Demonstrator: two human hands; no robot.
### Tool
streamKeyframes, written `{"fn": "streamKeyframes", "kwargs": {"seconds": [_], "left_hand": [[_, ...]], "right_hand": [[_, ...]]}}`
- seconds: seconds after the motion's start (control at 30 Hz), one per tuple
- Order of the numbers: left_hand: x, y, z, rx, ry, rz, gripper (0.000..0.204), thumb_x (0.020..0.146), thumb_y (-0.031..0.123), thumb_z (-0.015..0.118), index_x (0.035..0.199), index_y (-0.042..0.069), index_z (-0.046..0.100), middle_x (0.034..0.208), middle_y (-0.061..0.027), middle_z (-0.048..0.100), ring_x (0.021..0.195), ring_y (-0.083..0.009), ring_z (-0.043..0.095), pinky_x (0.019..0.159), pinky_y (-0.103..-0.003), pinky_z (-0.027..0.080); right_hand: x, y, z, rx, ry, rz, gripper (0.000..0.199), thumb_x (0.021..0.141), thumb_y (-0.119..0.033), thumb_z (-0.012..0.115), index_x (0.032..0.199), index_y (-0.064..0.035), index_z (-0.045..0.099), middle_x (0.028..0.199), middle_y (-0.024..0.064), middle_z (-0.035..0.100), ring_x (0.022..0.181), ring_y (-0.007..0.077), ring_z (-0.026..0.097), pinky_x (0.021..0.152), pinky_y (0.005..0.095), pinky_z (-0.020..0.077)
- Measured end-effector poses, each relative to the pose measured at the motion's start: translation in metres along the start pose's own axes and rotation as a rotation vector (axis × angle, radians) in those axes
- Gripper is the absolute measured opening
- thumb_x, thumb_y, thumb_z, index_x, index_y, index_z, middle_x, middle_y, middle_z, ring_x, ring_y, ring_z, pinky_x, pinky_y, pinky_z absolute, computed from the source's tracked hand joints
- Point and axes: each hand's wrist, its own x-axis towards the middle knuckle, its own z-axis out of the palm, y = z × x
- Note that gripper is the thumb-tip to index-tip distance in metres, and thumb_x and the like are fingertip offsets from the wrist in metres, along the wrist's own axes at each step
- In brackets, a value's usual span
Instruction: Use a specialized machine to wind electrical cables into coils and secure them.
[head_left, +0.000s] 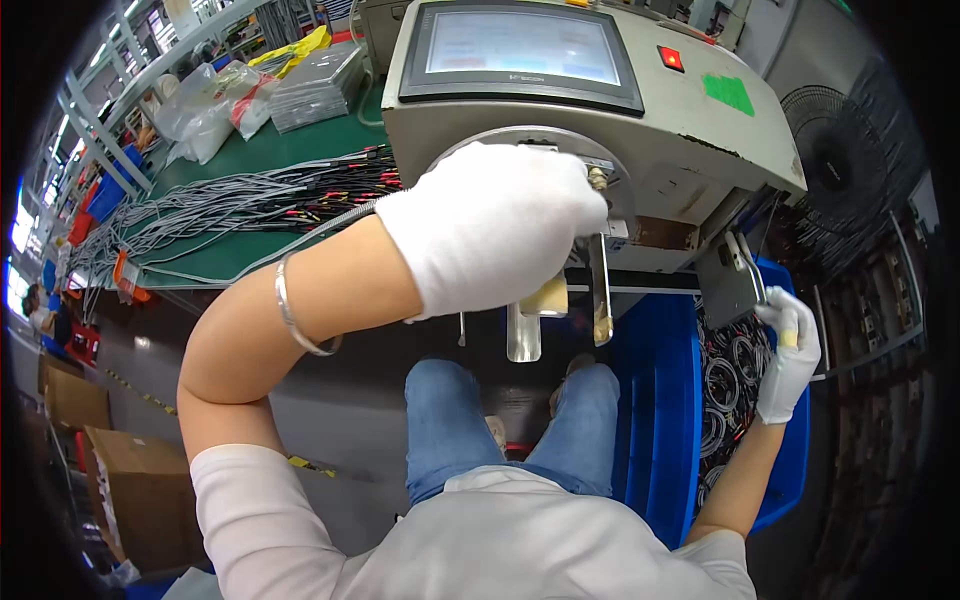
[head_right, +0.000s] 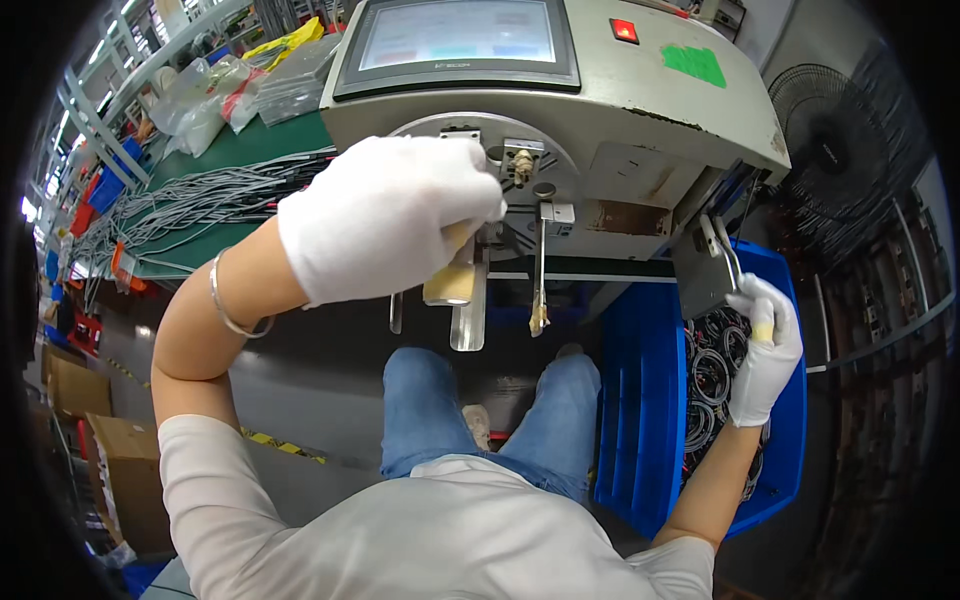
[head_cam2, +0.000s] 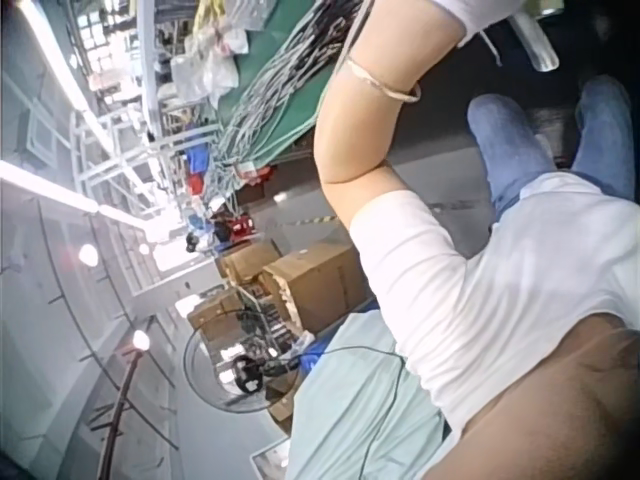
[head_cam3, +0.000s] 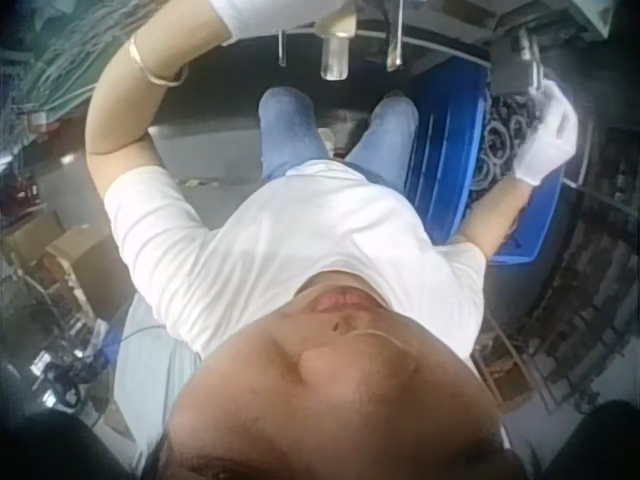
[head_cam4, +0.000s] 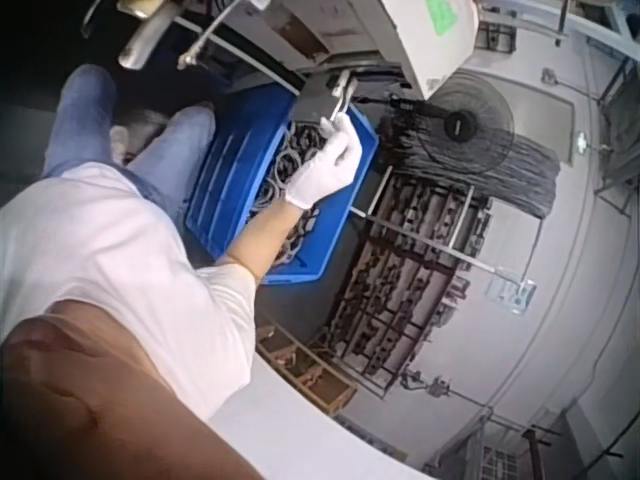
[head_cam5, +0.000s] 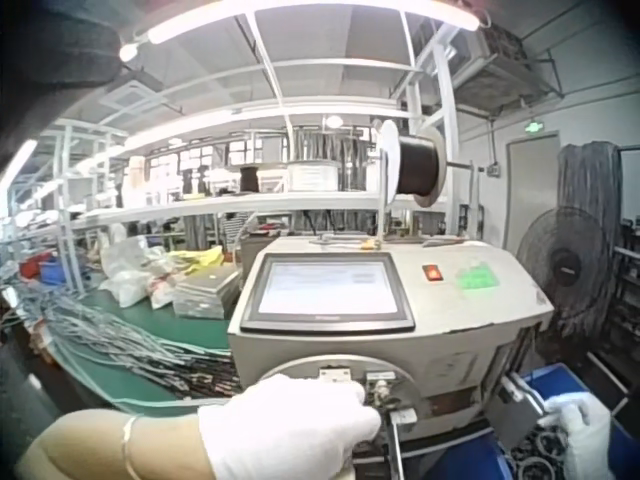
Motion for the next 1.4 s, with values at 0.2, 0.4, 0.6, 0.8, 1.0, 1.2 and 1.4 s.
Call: {"fn": "streamKeyframes", "kwargs": {"seconds": [0.2,0.4,0.6,0.8,1.0,1.2,1.4], "left_hand": [[0.011,-0.004,0.020,-0.054,0.252,-0.207,0.014,0.073,0.000,0.067,0.082,0.005,0.057,0.085,-0.0099,0.056,0.080,-0.0306,0.058,0.071,-0.038,0.049],[0.015,-0.006,0.034,-0.115,0.277,-0.150,0.011,0.075,0.001,0.064,0.081,0.004,0.055,0.086,-0.0117,0.055,0.078,-0.0320,0.058,0.070,-0.038,0.049],[0.002,-0.007,0.030,-0.001,0.343,-0.151,0.015,0.073,-0.002,0.067,0.086,0.003,0.061,0.087,-0.0119,0.060,0.079,-0.0290,0.060,0.071,-0.033,0.050],[-0.082,-0.039,0.022,-0.676,0.438,-0.720,0.010,0.077,0.001,0.071,0.084,0.002,0.064,0.081,-0.0083,0.067,0.065,-0.0138,0.061,0.060,-0.026,0.048],[-0.180,-0.079,0.059,-0.915,0.382,-0.995,0.011,0.078,0.003,0.070,0.086,0.000,0.063,0.079,-0.0072,0.065,0.058,-0.0079,0.054,0.050,-0.021,0.041],[-0.199,-0.077,0.062,-0.965,0.403,-1.019,0.011,0.078,0.003,0.069,0.087,0.000,0.063,0.077,-0.0077,0.064,0.056,-0.0092,0.052,0.049,-0.022,0.040],[-0.210,-0.077,0.059,-0.955,0.459,-0.994,0.011,0.077,0.003,0.068,0.086,0.000,0.063,0.076,-0.0085,0.063,0.055,-0.0096,0.051,0.049,-0.022,0.040]], "right_hand": [[0.001,-0.045,0.072,0.152,-0.216,-0.211,0.014,0.093,-0.006,0.058,0.104,0.0001,0.065,0.103,0.0097,0.066,0.084,0.0159,0.065,0.078,0.0276,0.0516],[0.011,-0.064,0.145,0.040,-0.311,-0.403,0.010,0.084,-0.001,0.067,0.090,-0.0004,0.059,0.095,0.0075,0.066,0.071,0.0091,0.057,0.065,0.0228,0.0473],[0.009,-0.048,0.179,0.011,-0.208,-0.267,0.014,0.082,0.000,0.069,0.088,-0.0018,0.058,0.080,0.0014,0.060,0.062,0.0072,0.050,0.058,0.0217,0.0428],[0.011,-0.051,0.183,0.132,-0.132,-0.278,0.010,0.084,0.000,0.067,0.086,-0.0014,0.057,0.085,0.0006,0.057,0.066,0.0058,0.050,0.059,0.0200,0.0419],[0.014,-0.041,0.176,0.289,-0.196,-0.252,0.008,0.083,0.000,0.067,0.089,-0.0008,0.061,0.091,0.0062,0.060,0.070,0.0105,0.058,0.064,0.0235,0.0482],[0.002,-0.037,0.145,0.391,-0.061,-0.109,0.010,0.092,-0.003,0.059,0.101,0.0012,0.062,0.098,0.0044,0.062,0.075,0.0098,0.059,0.070,0.0229,0.0492],[-0.003,-0.013,0.101,0.264,0.017,-0.057,0.015,0.095,-0.011,0.056,0.103,-0.0007,0.064,0.089,0.0034,0.063,0.074,0.0088,0.058,0.071,0.0229,0.0472]]}}
